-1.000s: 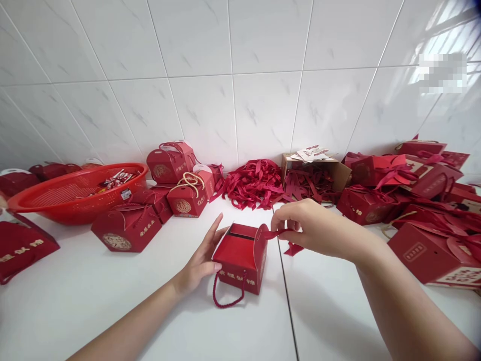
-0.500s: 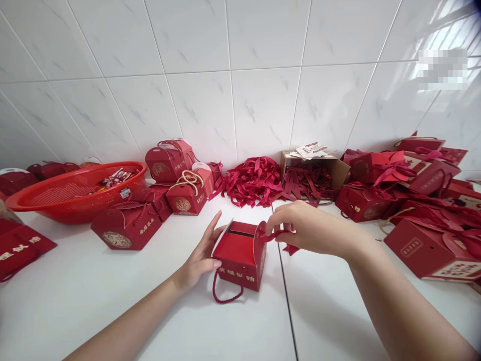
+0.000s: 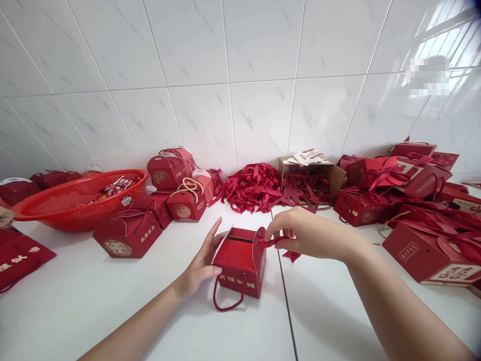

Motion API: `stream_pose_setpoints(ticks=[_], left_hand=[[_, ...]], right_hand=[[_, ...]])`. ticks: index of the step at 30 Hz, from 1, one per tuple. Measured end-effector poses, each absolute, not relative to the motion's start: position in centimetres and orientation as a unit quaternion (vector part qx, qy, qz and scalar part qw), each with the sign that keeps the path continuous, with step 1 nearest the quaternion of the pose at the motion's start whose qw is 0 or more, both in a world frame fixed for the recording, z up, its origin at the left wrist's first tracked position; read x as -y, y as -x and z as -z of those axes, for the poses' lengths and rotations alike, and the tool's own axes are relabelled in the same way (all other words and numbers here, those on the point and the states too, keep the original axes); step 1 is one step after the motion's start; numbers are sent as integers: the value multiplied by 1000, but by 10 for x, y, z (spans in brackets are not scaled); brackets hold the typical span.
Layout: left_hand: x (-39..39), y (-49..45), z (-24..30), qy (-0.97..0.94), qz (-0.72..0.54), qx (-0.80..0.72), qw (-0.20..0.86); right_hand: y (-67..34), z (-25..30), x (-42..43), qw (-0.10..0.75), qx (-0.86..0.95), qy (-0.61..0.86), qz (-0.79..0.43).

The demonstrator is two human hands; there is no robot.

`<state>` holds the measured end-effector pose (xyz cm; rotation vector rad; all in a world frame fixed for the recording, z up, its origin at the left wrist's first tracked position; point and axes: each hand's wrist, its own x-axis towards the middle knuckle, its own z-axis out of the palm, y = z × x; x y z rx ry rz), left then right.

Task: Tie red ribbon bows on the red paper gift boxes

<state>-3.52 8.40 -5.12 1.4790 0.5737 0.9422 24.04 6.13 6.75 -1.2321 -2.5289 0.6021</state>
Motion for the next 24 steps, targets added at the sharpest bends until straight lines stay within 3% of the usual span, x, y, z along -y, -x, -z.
stream_pose_setpoints(ticks=[24], left_hand=[[-82, 33, 49, -646, -408, -243, 598]], right_hand=[[-245, -70, -60, 130, 865, 435, -212]])
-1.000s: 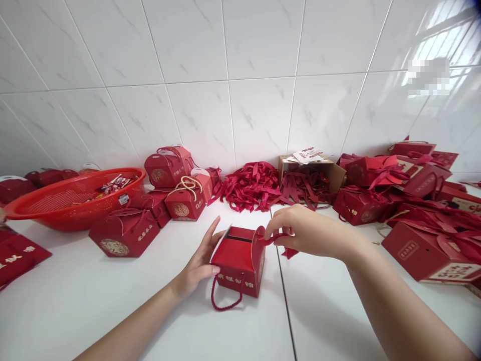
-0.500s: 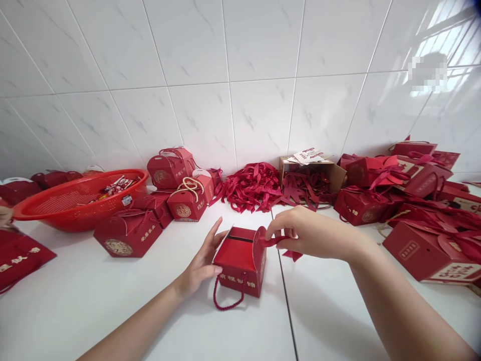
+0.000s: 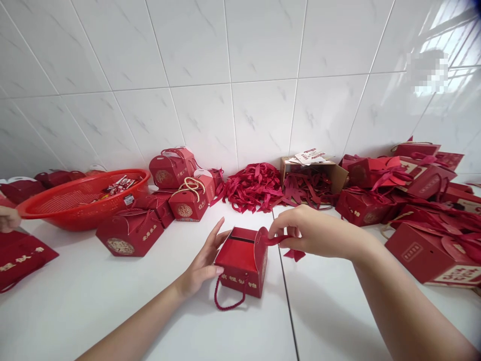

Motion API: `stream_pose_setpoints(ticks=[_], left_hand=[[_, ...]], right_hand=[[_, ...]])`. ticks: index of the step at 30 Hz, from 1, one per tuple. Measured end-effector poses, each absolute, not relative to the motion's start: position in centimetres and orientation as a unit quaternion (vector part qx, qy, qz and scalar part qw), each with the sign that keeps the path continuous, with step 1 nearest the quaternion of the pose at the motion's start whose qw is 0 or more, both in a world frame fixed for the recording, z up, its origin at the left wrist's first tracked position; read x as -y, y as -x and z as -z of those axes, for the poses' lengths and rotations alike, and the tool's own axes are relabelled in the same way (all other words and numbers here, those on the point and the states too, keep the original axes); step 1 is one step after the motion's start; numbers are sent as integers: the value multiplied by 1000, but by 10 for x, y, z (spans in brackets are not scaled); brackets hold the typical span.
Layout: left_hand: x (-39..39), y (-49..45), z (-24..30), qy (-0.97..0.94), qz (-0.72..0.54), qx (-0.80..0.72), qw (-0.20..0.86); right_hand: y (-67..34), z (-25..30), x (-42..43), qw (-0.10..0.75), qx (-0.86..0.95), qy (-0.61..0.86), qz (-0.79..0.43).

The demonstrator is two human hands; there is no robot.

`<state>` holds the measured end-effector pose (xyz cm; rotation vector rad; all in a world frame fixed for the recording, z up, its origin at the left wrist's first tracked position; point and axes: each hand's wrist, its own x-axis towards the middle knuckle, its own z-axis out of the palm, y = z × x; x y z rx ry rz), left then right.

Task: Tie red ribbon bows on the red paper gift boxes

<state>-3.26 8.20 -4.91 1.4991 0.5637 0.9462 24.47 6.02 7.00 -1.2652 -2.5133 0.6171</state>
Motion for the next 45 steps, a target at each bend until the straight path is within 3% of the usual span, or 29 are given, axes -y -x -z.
stream_pose_setpoints(ticks=[23, 29, 45], left_hand=[[-82, 36, 56, -705, -375, -235, 554], [-80, 34, 53, -704, -379, -240, 551], [-78, 34, 56, -713, -376, -242, 540]], right_hand=[[-242, -71, -66, 151, 843, 429, -286], [-242, -63, -75, 175, 799, 441, -368], [-238, -42, -101, 203, 740, 274, -580]])
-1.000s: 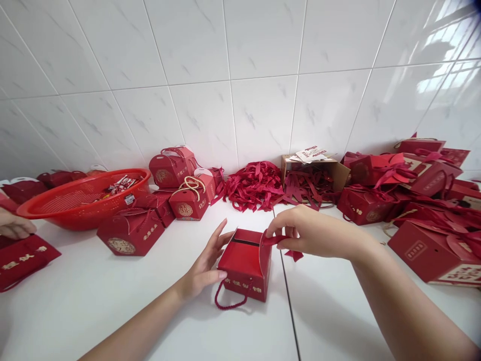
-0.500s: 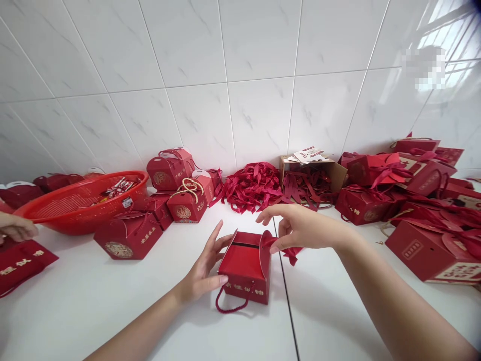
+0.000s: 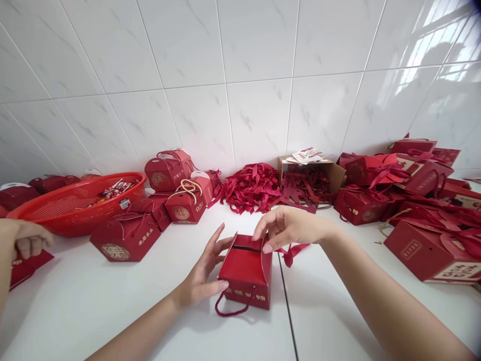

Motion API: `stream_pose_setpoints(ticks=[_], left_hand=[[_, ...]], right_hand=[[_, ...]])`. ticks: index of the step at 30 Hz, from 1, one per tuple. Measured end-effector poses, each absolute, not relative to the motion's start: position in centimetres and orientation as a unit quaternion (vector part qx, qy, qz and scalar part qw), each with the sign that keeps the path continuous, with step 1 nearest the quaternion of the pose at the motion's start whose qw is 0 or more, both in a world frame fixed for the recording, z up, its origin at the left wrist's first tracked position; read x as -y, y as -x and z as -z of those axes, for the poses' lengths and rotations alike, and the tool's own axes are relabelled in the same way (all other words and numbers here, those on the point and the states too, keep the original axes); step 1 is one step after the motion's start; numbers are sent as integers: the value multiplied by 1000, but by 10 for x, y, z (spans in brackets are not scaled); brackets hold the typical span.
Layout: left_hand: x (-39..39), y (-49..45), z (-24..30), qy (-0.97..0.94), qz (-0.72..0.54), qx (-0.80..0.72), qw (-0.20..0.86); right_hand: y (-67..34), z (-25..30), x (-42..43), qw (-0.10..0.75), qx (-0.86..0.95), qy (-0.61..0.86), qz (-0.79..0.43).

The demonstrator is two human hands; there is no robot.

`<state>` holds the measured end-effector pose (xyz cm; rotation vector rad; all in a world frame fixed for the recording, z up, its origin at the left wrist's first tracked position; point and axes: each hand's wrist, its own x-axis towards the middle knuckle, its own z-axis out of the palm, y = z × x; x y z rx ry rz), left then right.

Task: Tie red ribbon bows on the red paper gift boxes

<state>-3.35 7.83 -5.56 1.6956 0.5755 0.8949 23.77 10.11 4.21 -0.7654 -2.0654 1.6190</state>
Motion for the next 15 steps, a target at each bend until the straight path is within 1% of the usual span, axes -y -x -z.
stream_pose_setpoints(ticks=[4, 9, 12, 15], left_hand=[[-79, 34, 56, -718, -375, -237, 536], [-79, 34, 55, -723, -370, -240, 532], [-79, 35, 55, -727, -369, -240, 527], [-79, 36, 56, -727, -370, -236, 528]], right_hand=[[-242, -49, -97, 213, 757, 294, -543], [-249, -65, -83, 213, 804, 364, -419], [-253, -79, -69, 249, 818, 374, -359], [-262, -91, -51, 318, 821, 375, -290]])
